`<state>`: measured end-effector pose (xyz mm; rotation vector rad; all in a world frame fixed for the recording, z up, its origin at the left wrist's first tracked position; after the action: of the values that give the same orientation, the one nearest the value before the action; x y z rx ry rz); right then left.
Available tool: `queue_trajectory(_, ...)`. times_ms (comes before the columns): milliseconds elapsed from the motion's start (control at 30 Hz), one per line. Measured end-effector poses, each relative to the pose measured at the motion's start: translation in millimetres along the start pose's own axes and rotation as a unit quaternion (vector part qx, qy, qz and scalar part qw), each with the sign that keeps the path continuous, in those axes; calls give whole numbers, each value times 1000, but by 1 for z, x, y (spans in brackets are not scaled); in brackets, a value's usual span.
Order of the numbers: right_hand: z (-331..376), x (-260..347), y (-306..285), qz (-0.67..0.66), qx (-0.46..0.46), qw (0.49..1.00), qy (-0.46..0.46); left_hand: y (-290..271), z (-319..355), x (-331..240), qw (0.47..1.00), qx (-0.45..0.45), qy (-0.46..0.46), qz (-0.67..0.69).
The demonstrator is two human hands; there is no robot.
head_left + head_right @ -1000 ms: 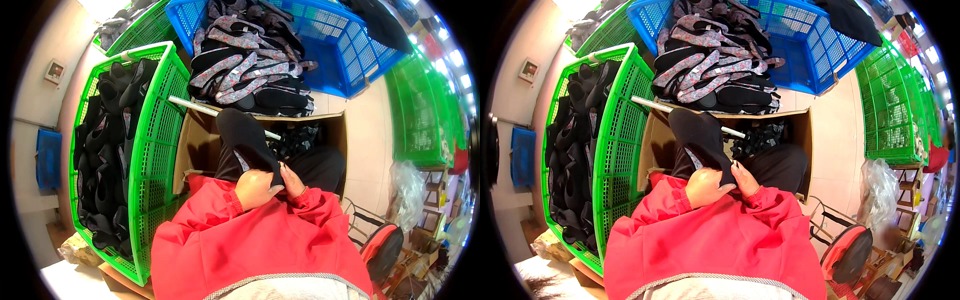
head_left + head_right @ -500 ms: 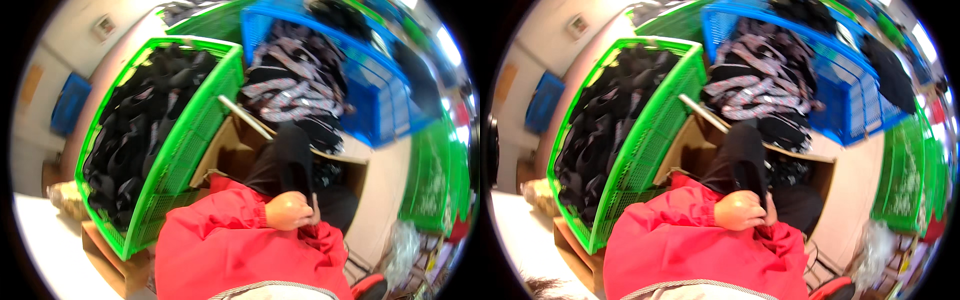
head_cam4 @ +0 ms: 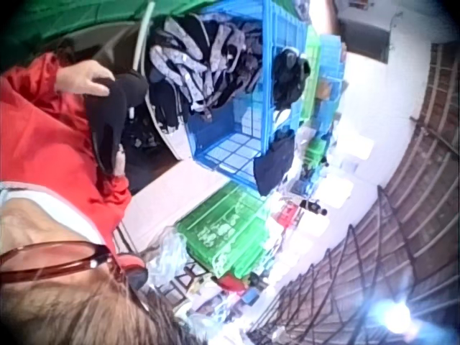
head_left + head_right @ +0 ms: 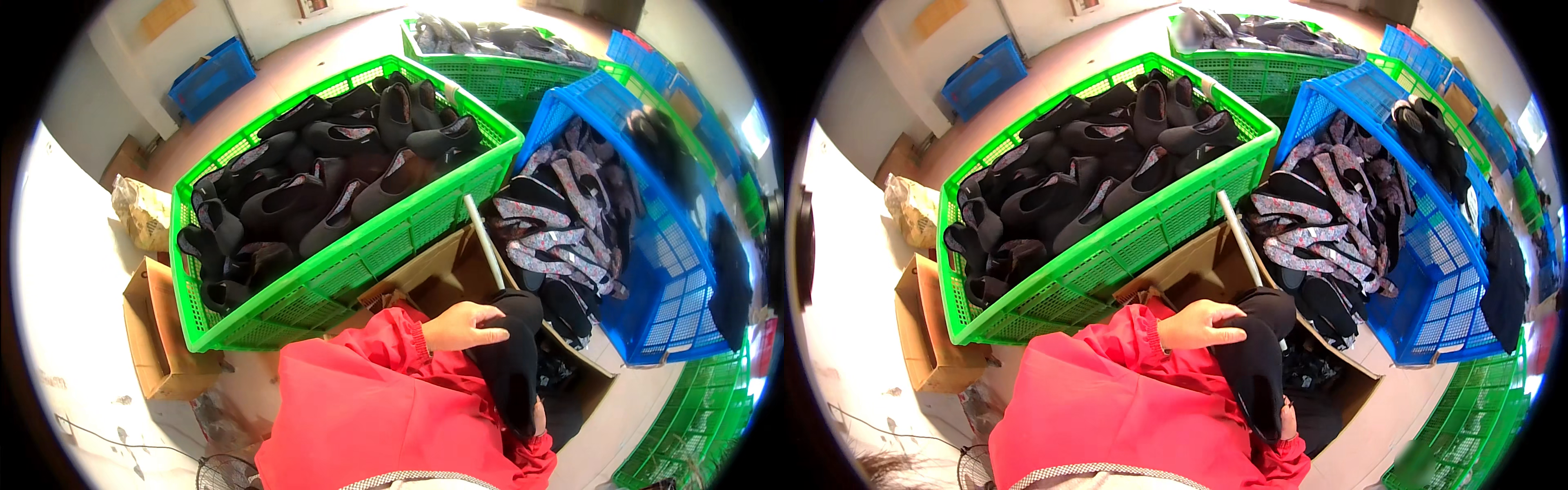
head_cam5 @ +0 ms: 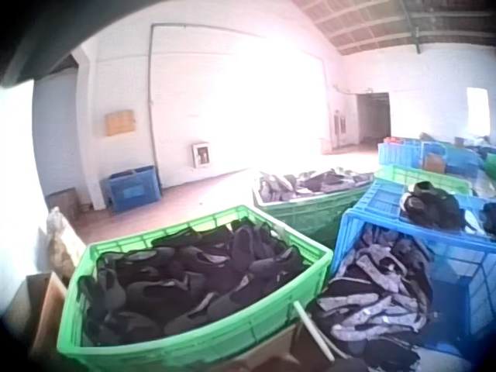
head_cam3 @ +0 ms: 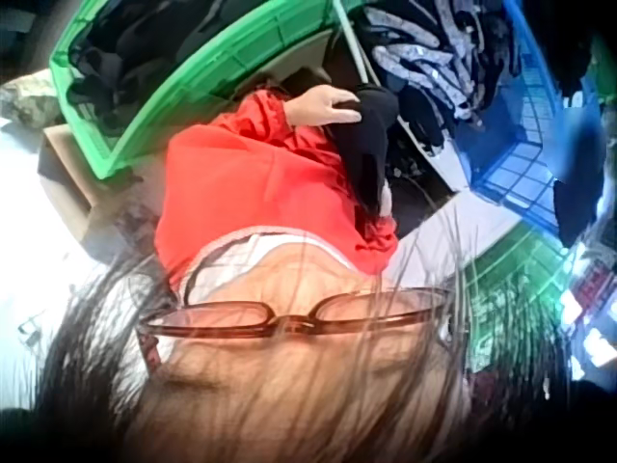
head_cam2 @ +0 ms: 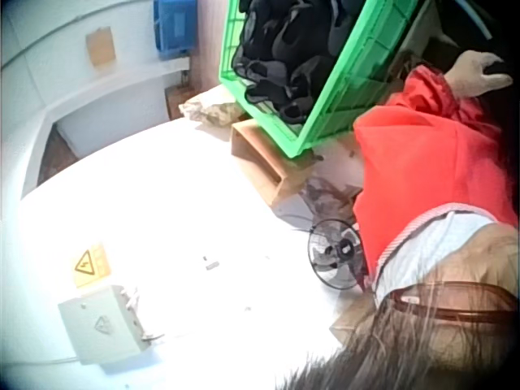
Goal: The person sits on the floor in a workshop and uses a small blade to trim loose threads and fabric from the edges of black slip-on shoes. They pick up shoes from a blue crate, perform the trimming, and place the finished items into a green crate.
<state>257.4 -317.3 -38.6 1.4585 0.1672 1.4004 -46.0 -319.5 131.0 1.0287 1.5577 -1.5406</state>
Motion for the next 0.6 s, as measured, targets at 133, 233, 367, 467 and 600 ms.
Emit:
queue_trajectory(133,0,-7,22,-143,-38,984,94,-5,-1,6,997,37,-6,-63)
queue_trajectory(233,-6,-23,20,-225,-101,963,104,-16,-3,38,995,0,-102,4)
queue_trajectory(367,-5,-18,11,-59,-188,979,46,-93,5,35,960,-160,-196,123)
queue_trajectory(467,-4,-26,1,-33,-201,977,58,-177,19,-6,939,-342,-9,40)
queue_trajectory(600,-3,-23,0,-47,-217,973,59,-264,-3,1,823,-481,-4,301)
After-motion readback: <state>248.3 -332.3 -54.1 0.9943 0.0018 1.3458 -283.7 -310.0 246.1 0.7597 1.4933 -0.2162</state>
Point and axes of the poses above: each hand's wrist, its own z-axis away from the middle knuckle, its own y-axis out of the palm, x = y × z, the point moved 6 cm from there along -z, towards the middle knuckle, and after that the axes turned 15 degrees about -z, right-handed, at the moved point
